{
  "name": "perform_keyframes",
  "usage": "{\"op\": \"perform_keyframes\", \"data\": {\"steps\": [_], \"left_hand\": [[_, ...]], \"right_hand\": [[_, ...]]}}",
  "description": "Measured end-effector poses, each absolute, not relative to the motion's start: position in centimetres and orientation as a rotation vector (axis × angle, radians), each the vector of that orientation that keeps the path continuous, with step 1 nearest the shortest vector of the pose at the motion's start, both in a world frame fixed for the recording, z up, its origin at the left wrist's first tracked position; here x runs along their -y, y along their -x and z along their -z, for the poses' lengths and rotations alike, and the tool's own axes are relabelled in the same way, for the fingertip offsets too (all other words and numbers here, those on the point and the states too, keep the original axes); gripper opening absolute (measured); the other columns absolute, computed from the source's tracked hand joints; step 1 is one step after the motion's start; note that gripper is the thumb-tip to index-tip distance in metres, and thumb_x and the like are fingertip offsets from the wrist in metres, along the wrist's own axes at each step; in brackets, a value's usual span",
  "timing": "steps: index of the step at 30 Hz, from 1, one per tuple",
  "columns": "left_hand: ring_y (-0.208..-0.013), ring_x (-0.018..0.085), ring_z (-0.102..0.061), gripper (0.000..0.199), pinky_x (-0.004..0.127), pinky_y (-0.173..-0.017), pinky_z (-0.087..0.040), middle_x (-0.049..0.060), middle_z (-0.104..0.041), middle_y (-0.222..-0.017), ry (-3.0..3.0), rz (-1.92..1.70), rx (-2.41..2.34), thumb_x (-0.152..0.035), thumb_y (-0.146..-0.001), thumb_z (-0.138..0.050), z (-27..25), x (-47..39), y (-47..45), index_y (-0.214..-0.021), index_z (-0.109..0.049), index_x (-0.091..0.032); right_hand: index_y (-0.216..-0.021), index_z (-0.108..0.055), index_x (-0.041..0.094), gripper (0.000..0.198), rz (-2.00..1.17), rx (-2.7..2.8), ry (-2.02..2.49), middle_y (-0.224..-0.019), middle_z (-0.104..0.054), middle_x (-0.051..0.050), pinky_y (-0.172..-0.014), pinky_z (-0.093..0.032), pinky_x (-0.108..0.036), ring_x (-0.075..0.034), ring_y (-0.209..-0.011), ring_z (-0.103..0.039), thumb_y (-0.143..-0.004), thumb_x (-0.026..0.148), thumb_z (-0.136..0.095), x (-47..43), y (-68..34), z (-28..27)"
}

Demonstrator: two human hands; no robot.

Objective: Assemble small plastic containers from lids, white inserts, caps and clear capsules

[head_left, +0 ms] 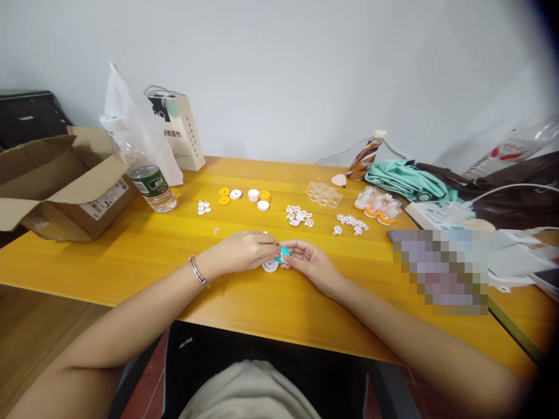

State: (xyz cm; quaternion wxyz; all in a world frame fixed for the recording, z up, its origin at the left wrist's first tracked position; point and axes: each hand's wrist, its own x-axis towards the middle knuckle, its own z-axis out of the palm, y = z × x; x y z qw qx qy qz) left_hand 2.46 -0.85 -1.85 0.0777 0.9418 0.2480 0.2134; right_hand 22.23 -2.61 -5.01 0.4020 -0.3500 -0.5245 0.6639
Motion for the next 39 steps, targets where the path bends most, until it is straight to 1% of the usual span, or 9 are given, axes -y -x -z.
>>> {"op": "perform_keyframes", "data": {"steps": [6,12,16,19,22,25,28,33,39], "left_hand": [[-0.086,0.015,-0.059,0.026,0.027,-0.080,-0.046,0.008,-0.063,-0.094,-2.858,-0.615,-0.705,-0.029,-0.088,-0.040,1.4,0.8,-2.2,-0.099,-0.061,-0.016],[-0.077,0.013,-0.058,0.026,0.024,-0.072,-0.045,0.005,-0.062,-0.085,-2.632,-0.620,-0.956,-0.036,-0.085,-0.045,0.0,1.3,-1.7,-0.094,-0.059,-0.016],[-0.087,0.017,-0.056,0.038,0.028,-0.078,-0.044,0.005,-0.058,-0.098,-2.605,-0.386,-0.909,-0.044,-0.077,-0.055,0.1,1.8,-2.1,-0.106,-0.054,-0.019],[-0.091,0.019,-0.055,0.030,0.031,-0.080,-0.042,0.007,-0.056,-0.100,-2.626,-0.324,-0.879,-0.037,-0.078,-0.055,0.7,1.9,-2.5,-0.102,-0.057,-0.020],[-0.087,0.016,-0.056,0.020,0.030,-0.078,-0.043,0.006,-0.058,-0.093,-2.478,-0.406,-0.865,-0.028,-0.080,-0.053,1.0,1.5,-2.5,-0.096,-0.059,-0.018],[-0.088,0.014,-0.057,0.028,0.030,-0.081,-0.044,0.007,-0.060,-0.097,-2.089,-0.580,-0.809,-0.026,-0.080,-0.054,1.1,0.7,-2.1,-0.105,-0.053,-0.016],[-0.089,0.013,-0.058,0.029,0.031,-0.083,-0.044,0.008,-0.061,-0.099,-1.789,-0.677,-0.738,-0.022,-0.079,-0.056,1.4,0.1,-2.0,-0.106,-0.051,-0.014],[-0.085,0.012,-0.058,0.028,0.031,-0.082,-0.044,0.006,-0.061,-0.093,-1.667,-0.739,-0.727,-0.019,-0.075,-0.062,2.1,-0.2,-2.5,-0.100,-0.053,-0.013],[-0.081,0.012,-0.059,0.029,0.031,-0.079,-0.045,0.005,-0.063,-0.088,-1.703,-0.732,-0.780,-0.025,-0.073,-0.064,2.1,0.0,-2.6,-0.098,-0.055,-0.013]], "right_hand": [[-0.096,-0.061,0.021,0.035,-1.684,1.366,0.878,-0.086,-0.065,0.000,-0.082,-0.047,-0.029,-0.011,-0.077,-0.061,-0.063,0.023,-0.072,2.3,-22.4,5.3],[-0.095,-0.061,0.020,0.037,-1.566,1.381,0.977,-0.085,-0.066,0.000,-0.084,-0.046,-0.030,-0.011,-0.078,-0.061,-0.060,0.021,-0.073,1.7,-22.9,5.2],[-0.096,-0.060,0.020,0.040,-1.488,1.368,1.040,-0.083,-0.066,0.000,-0.084,-0.046,-0.031,-0.011,-0.076,-0.061,-0.058,0.021,-0.073,1.3,-23.2,5.2],[-0.095,-0.060,0.020,0.040,-1.436,1.358,1.070,-0.081,-0.066,0.000,-0.084,-0.046,-0.031,-0.012,-0.075,-0.061,-0.057,0.021,-0.073,1.2,-23.3,5.1],[-0.092,-0.060,0.019,0.038,-1.385,1.358,1.100,-0.079,-0.066,-0.001,-0.082,-0.047,-0.032,-0.013,-0.074,-0.062,-0.056,0.023,-0.074,1.3,-23.3,4.9],[-0.090,-0.060,0.019,0.037,-1.340,1.395,1.107,-0.078,-0.066,-0.001,-0.080,-0.049,-0.033,-0.014,-0.072,-0.063,-0.056,0.024,-0.074,1.6,-23.1,4.6],[-0.088,-0.059,0.018,0.036,-1.315,1.437,1.088,-0.077,-0.066,-0.002,-0.078,-0.050,-0.034,-0.014,-0.071,-0.063,-0.055,0.024,-0.075,2.0,-22.9,4.5],[-0.085,-0.057,0.019,0.034,-1.290,1.468,1.066,-0.075,-0.065,-0.001,-0.075,-0.051,-0.032,-0.013,-0.069,-0.063,-0.056,0.023,-0.074,2.4,-22.7,4.7],[-0.083,-0.054,0.020,0.033,-1.246,1.491,1.072,-0.074,-0.064,0.000,-0.071,-0.051,-0.029,-0.012,-0.068,-0.062,-0.057,0.023,-0.074,2.3,-22.7,5.0]]}}
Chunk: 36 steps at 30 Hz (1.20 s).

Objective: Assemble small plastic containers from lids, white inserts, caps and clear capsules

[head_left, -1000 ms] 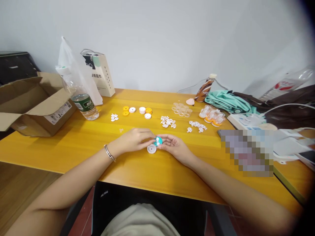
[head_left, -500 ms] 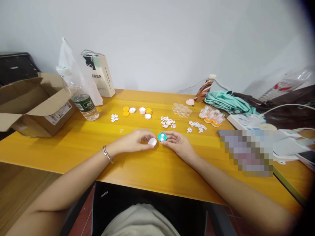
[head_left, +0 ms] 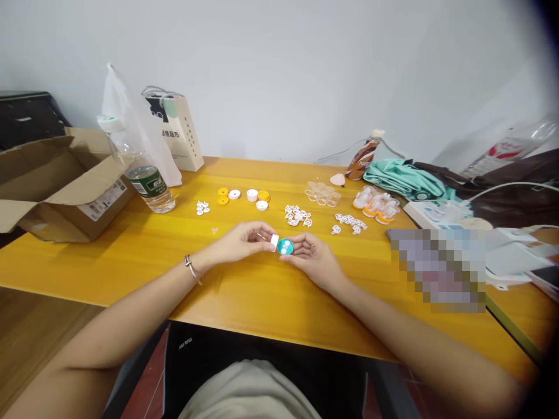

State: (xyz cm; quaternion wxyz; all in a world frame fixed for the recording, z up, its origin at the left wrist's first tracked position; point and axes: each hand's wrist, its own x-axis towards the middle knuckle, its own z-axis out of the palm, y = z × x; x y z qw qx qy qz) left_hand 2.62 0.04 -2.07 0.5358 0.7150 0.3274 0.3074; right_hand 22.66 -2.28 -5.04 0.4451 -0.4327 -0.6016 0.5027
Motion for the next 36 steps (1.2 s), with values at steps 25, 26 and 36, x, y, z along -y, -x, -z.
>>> {"op": "perform_keyframes", "data": {"steps": [25,26,36], "left_hand": [[-0.075,0.011,-0.057,0.036,0.027,-0.072,-0.046,0.005,-0.062,-0.088,-1.816,-0.683,-0.830,-0.029,-0.073,-0.063,2.0,0.3,-2.9,-0.105,-0.054,-0.014],[-0.075,0.011,-0.057,0.036,0.027,-0.071,-0.046,0.005,-0.062,-0.087,-1.867,-0.687,-0.854,-0.031,-0.073,-0.063,1.9,0.5,-3.0,-0.103,-0.055,-0.014],[-0.074,0.013,-0.055,0.024,0.026,-0.071,-0.044,0.004,-0.061,-0.085,-2.297,-0.733,-1.047,-0.035,-0.079,-0.055,1.4,2.4,-4.2,-0.093,-0.060,-0.016]], "right_hand": [[-0.079,-0.053,0.020,0.032,-1.211,1.524,1.081,-0.075,-0.065,-0.001,-0.070,-0.052,-0.031,-0.013,-0.067,-0.062,-0.056,0.029,-0.074,2.3,-22.5,5.0],[-0.079,-0.053,0.020,0.032,-1.211,1.528,1.078,-0.075,-0.065,-0.001,-0.069,-0.052,-0.031,-0.013,-0.067,-0.062,-0.057,0.030,-0.074,2.3,-22.5,5.0],[-0.083,-0.055,0.020,0.033,-1.229,1.552,1.048,-0.077,-0.065,-0.001,-0.069,-0.051,-0.030,-0.013,-0.069,-0.062,-0.058,0.031,-0.074,2.5,-22.4,5.4]]}}
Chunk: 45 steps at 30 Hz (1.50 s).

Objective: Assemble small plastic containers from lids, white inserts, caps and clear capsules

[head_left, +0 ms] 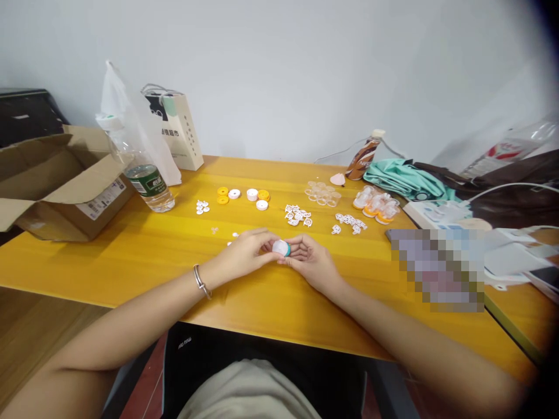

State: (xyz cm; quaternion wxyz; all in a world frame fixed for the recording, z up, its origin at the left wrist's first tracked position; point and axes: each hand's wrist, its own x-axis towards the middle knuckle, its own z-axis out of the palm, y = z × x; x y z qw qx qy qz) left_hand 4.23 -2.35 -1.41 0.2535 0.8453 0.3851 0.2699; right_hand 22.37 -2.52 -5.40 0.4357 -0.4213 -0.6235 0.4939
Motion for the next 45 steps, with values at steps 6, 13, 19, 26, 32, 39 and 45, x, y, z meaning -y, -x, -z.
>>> {"op": "perform_keyframes", "data": {"steps": [6,13,19,26,32,39,45], "left_hand": [[-0.075,0.014,-0.056,0.026,0.027,-0.071,-0.044,0.005,-0.060,-0.085,-2.325,-0.746,-1.065,-0.036,-0.080,-0.054,1.8,2.4,-4.2,-0.096,-0.060,-0.016],[-0.075,0.014,-0.056,0.024,0.027,-0.072,-0.044,0.005,-0.060,-0.085,-2.359,-0.744,-1.065,-0.033,-0.080,-0.054,2.0,2.5,-4.1,-0.096,-0.061,-0.017],[-0.077,0.014,-0.056,0.022,0.027,-0.074,-0.045,0.005,-0.060,-0.086,-2.320,-0.769,-1.030,-0.030,-0.080,-0.055,1.9,2.5,-4.1,-0.097,-0.061,-0.017],[-0.078,0.014,-0.057,0.027,0.027,-0.075,-0.046,0.006,-0.060,-0.090,-2.280,-0.869,-1.022,-0.031,-0.079,-0.056,1.8,2.4,-4.1,-0.100,-0.058,-0.015],[-0.082,0.015,-0.056,0.025,0.029,-0.078,-0.045,0.006,-0.059,-0.089,-2.333,-0.826,-0.989,-0.026,-0.080,-0.055,1.7,2.5,-4.0,-0.103,-0.059,-0.018],[-0.080,0.014,-0.058,0.024,0.029,-0.078,-0.046,0.005,-0.061,-0.088,-2.233,-0.872,-0.995,-0.025,-0.078,-0.057,2.1,2.5,-4.0,-0.100,-0.062,-0.017],[-0.076,0.014,-0.061,0.017,0.026,-0.074,-0.048,0.005,-0.065,-0.084,-2.013,-0.850,-0.999,-0.024,-0.074,-0.060,2.8,2.3,-4.2,-0.088,-0.063,-0.014]], "right_hand": [[-0.083,-0.055,0.021,0.034,-1.241,1.525,1.017,-0.076,-0.066,0.000,-0.071,-0.052,-0.030,-0.014,-0.070,-0.063,-0.058,0.031,-0.074,2.6,-22.4,5.5],[-0.081,-0.058,0.021,0.031,-1.262,1.484,1.006,-0.076,-0.067,-0.001,-0.073,-0.052,-0.033,-0.015,-0.071,-0.064,-0.057,0.030,-0.075,2.7,-22.3,5.7],[-0.079,-0.059,0.020,0.033,-1.261,1.458,1.020,-0.076,-0.068,-0.001,-0.074,-0.052,-0.033,-0.015,-0.071,-0.064,-0.054,0.030,-0.076,2.7,-22.2,5.6],[-0.080,-0.057,0.020,0.034,-1.291,1.386,1.017,-0.075,-0.067,-0.001,-0.074,-0.052,-0.033,-0.014,-0.070,-0.064,-0.053,0.028,-0.077,2.6,-22.2,5.1],[-0.078,-0.056,0.020,0.037,-1.285,1.391,1.016,-0.073,-0.067,0.000,-0.073,-0.052,-0.033,-0.015,-0.069,-0.064,-0.050,0.030,-0.078,2.7,-22.3,5.2],[-0.081,-0.057,0.021,0.030,-1.169,1.506,1.009,-0.077,-0.067,-0.001,-0.073,-0.051,-0.033,-0.015,-0.071,-0.063,-0.058,0.030,-0.073,2.9,-22.4,5.6],[-0.081,-0.058,0.021,0.029,-1.171,1.539,1.026,-0.076,-0.067,-0.001,-0.073,-0.051,-0.033,-0.015,-0.071,-0.062,-0.058,0.028,-0.073,3.2,-22.3,5.3]]}}
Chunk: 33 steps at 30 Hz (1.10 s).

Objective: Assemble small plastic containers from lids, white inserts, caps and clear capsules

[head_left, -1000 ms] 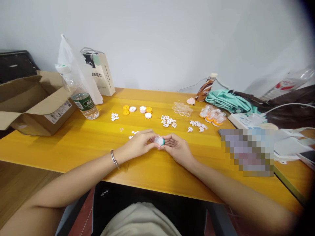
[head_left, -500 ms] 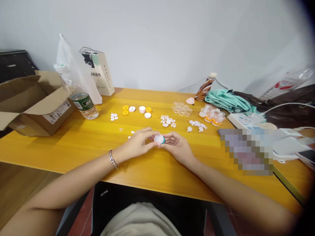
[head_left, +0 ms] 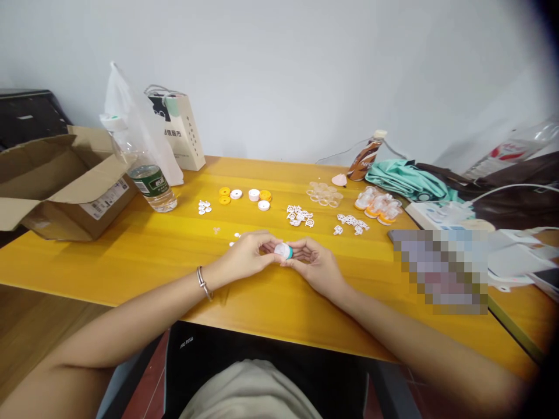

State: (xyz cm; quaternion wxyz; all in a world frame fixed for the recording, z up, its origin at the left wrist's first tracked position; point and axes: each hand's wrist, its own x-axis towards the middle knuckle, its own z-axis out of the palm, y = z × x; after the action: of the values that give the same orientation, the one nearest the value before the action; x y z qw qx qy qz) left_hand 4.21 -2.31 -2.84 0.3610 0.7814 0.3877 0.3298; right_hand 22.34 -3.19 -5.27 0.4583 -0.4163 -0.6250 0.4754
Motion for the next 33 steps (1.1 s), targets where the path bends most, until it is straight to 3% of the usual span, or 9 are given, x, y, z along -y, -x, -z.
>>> {"op": "perform_keyframes", "data": {"steps": [11,17,33], "left_hand": [[-0.071,0.013,-0.059,0.037,0.023,-0.064,-0.046,0.006,-0.067,-0.081,-1.881,-0.686,-1.038,-0.046,-0.074,-0.057,2.8,0.9,-3.7,-0.088,-0.064,-0.012],[-0.077,0.013,-0.059,0.041,0.023,-0.067,-0.047,0.006,-0.065,-0.090,-2.034,-0.598,-0.948,-0.039,-0.072,-0.062,1.5,0.9,-3.0,-0.105,-0.060,-0.015],[-0.073,0.011,-0.058,0.030,0.021,-0.067,-0.047,0.004,-0.062,-0.082,-2.225,-0.670,-0.953,-0.038,-0.076,-0.057,0.9,1.5,-3.1,-0.095,-0.062,-0.015]], "right_hand": [[-0.088,-0.060,0.019,0.037,-1.540,1.334,1.066,-0.075,-0.068,0.001,-0.079,-0.048,-0.031,-0.013,-0.071,-0.064,-0.054,0.023,-0.075,2.3,-22.2,4.8],[-0.092,-0.063,0.018,0.039,-1.614,1.356,1.094,-0.081,-0.070,-0.001,-0.083,-0.046,-0.033,-0.014,-0.075,-0.064,-0.055,0.024,-0.075,2.3,-22.4,4.6],[-0.093,-0.065,0.019,0.038,-1.553,1.433,1.149,-0.080,-0.070,0.000,-0.085,-0.045,-0.033,-0.015,-0.078,-0.064,-0.057,0.024,-0.074,2.4,-22.4,4.4]]}}
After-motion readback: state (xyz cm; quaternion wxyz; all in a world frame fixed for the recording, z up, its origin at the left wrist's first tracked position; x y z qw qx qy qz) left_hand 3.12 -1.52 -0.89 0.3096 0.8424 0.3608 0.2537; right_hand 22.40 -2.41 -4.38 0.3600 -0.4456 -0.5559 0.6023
